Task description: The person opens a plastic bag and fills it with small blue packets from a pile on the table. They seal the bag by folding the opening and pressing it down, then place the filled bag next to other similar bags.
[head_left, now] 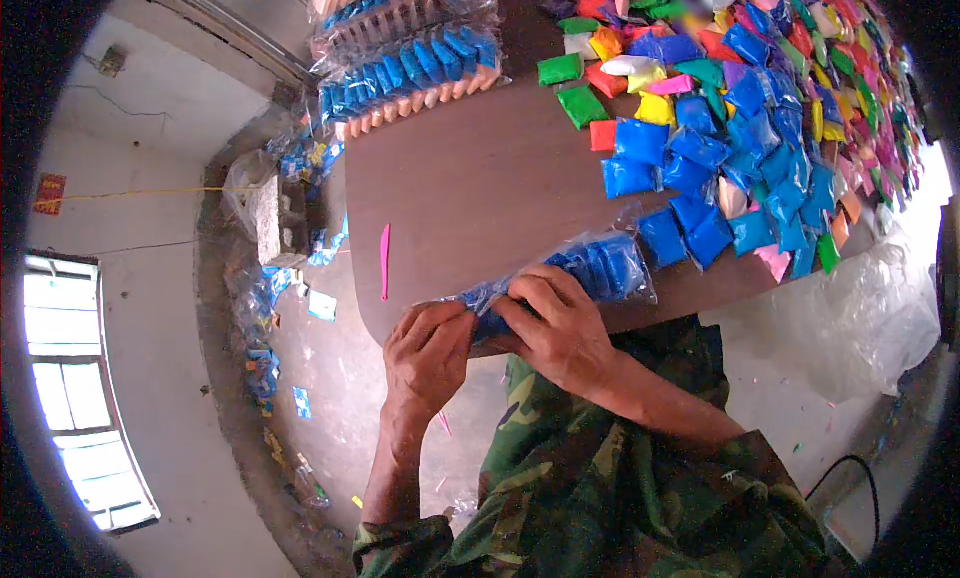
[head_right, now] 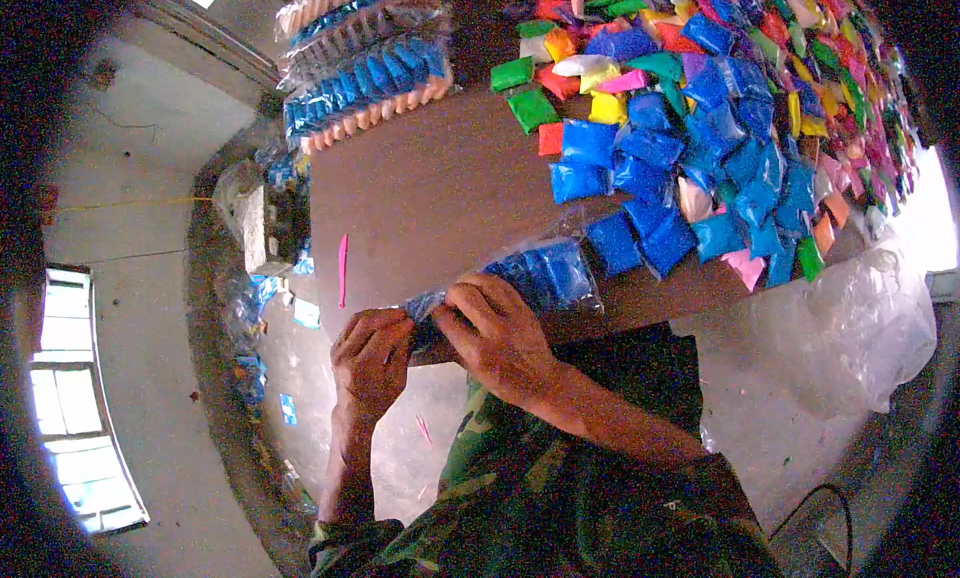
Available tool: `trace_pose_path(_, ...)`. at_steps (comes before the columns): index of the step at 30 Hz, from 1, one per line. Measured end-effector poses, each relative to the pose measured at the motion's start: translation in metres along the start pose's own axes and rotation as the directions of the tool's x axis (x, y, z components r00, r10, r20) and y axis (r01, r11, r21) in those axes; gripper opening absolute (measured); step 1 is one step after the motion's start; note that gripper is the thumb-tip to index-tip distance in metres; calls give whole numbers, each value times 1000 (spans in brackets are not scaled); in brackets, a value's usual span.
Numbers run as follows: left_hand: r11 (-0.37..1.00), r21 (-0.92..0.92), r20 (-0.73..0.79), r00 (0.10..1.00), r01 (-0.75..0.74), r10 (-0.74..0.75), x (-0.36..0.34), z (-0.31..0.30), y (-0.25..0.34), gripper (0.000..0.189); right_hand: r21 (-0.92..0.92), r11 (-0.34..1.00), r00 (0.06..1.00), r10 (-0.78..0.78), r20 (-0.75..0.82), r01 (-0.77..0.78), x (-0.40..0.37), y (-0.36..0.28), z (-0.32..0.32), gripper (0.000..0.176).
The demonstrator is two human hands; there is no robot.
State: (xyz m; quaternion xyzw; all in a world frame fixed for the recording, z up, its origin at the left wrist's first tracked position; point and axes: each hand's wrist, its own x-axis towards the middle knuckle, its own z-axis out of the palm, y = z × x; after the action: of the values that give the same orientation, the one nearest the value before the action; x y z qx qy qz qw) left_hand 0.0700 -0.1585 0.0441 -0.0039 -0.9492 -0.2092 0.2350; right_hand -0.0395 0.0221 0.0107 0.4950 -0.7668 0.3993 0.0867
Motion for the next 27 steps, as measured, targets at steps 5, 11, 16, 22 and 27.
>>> trace_pose_path(5,1000,23,73,997,1,-3,-1,-4,6,25,12,1000,1000,-4,-12,4,-1,-1,-2,39)
trace_pose_path(11,999,7,166,985,36,-37,3,-14,18,36,52,998,999,22,23,-23,1,-5,-9,46)
trace_pose_path(16,998,55,164,987,-11,2,-4,-7,11,38,99,995,999,-38,37,34,-3,-6,-19,48)
trace_pose_path(22,999,40,138,990,8,-14,-9,-4,6,35,-50,996,994,-77,-73,74,-3,20,-73,51)
trace_pose_path(27,999,29,129,991,41,-44,-3,-2,12,34,-186,979,996,87,27,-80,22,58,-114,44)
